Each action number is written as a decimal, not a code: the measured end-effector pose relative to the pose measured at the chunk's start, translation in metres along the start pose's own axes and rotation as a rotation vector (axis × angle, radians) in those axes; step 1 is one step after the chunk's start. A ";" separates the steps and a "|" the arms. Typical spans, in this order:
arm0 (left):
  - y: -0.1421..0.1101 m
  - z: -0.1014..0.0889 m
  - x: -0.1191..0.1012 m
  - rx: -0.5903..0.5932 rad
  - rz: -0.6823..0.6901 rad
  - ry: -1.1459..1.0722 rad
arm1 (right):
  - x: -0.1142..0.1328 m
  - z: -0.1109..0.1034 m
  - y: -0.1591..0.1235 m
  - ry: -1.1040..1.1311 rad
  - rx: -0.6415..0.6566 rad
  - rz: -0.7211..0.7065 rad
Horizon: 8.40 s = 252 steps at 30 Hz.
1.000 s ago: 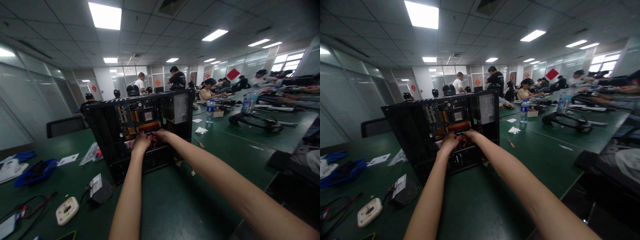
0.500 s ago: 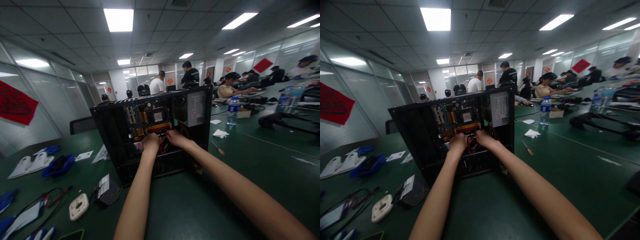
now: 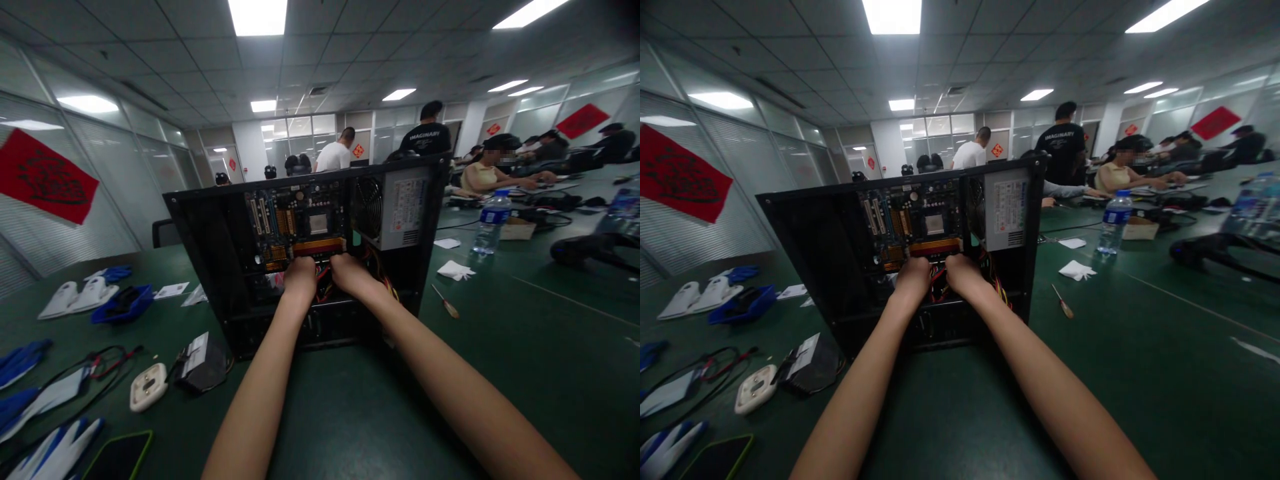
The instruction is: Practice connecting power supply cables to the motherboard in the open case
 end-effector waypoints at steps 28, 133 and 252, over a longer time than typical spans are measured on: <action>-0.025 -0.024 -0.003 -0.107 0.007 0.022 | 0.029 -0.025 -0.015 0.006 -0.150 -0.192; -0.014 0.013 -0.028 0.056 0.389 -0.243 | 0.014 0.036 -0.017 0.043 0.442 -0.126; -0.103 -0.163 0.009 -0.672 0.168 -1.306 | 0.076 -0.146 -0.093 1.051 -0.421 -0.614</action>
Point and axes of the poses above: each hand's wrist, its own y-axis towards the middle knuckle, its own z-axis out of the palm, x = y × z, the point moved 10 cm from there along y, towards the middle knuckle, and after that the axes turned 15 degrees about y, right-handed, at the moved point
